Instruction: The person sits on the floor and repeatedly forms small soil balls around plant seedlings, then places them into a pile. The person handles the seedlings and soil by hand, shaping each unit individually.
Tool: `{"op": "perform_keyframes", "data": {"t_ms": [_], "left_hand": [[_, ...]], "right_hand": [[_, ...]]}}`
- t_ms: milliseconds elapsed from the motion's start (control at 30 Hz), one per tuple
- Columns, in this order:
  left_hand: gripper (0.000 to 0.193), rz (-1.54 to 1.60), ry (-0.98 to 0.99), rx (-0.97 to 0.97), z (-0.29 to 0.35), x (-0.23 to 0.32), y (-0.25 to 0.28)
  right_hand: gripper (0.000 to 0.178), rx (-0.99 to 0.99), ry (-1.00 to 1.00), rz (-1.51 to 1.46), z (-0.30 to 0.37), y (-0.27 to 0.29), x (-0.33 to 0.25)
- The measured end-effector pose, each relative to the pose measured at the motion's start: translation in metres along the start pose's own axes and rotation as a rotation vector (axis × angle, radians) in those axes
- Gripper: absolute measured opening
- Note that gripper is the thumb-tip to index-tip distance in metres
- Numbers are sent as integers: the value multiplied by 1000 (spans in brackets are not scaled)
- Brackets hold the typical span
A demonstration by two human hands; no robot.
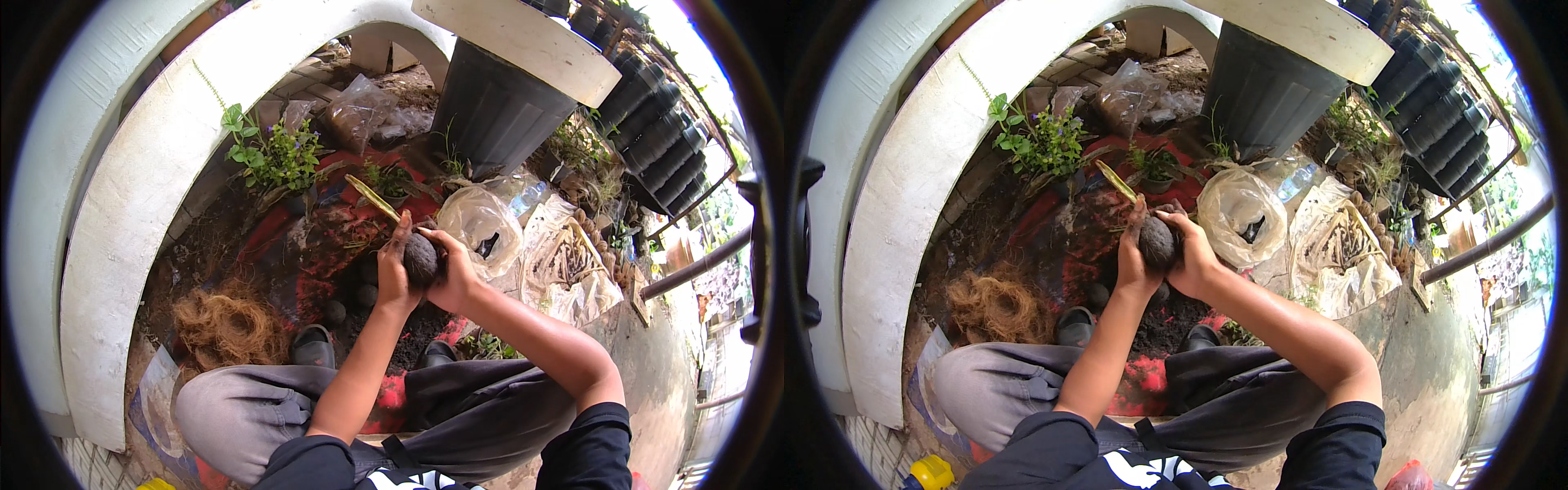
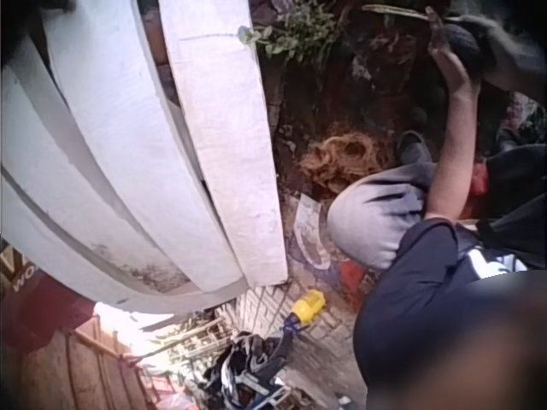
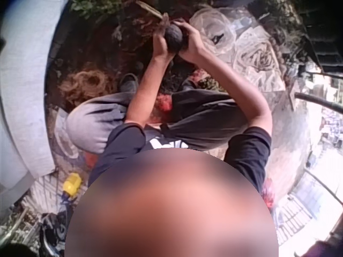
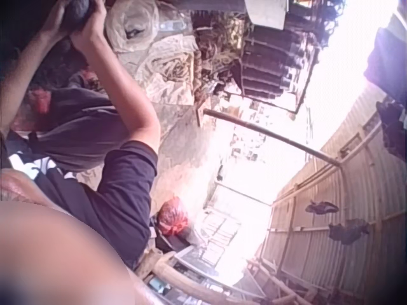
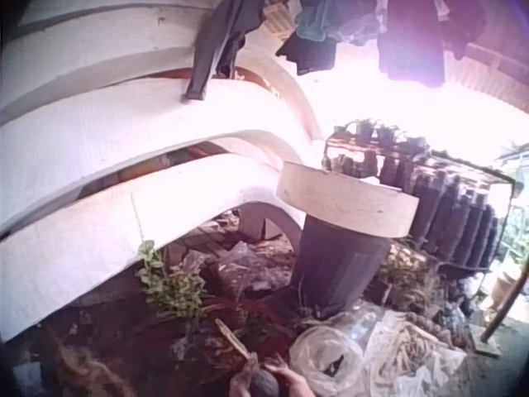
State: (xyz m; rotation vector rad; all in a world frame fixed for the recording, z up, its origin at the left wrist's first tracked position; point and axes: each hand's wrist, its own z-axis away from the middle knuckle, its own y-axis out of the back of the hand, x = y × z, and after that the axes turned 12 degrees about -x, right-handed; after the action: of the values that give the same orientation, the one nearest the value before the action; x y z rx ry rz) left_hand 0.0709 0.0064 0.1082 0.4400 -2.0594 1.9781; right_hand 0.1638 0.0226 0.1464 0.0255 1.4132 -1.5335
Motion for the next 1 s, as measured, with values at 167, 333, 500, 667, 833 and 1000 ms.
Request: {"op": "perform_keyframes", "data": {"t_ms": [167, 333, 500, 667, 833, 1000], "left_hand": [[38, 172, 60, -214, -13, 12, 26], [36, 141, 28, -90, -15, 30, 23], [37, 234, 115, -190, -3, 46, 3], [46, 91, 106, -263, -1, 51, -4], [68, 320, 88, -200, 2, 43, -2], [65, 122, 1, -201, 2, 48, 7]], "right_hand": [[65, 142, 32, 164, -7, -3, -6], [79, -121, 762, 1723, 11, -13, -16], [82, -257, 812, 2319, 16, -17, -21], [74, -172, 1070, 2140, 11, -6, -24], [78, -124, 942, 2080, 12, -1, -3], [81, -83, 877, 2159, 14, -9, 5]]}}
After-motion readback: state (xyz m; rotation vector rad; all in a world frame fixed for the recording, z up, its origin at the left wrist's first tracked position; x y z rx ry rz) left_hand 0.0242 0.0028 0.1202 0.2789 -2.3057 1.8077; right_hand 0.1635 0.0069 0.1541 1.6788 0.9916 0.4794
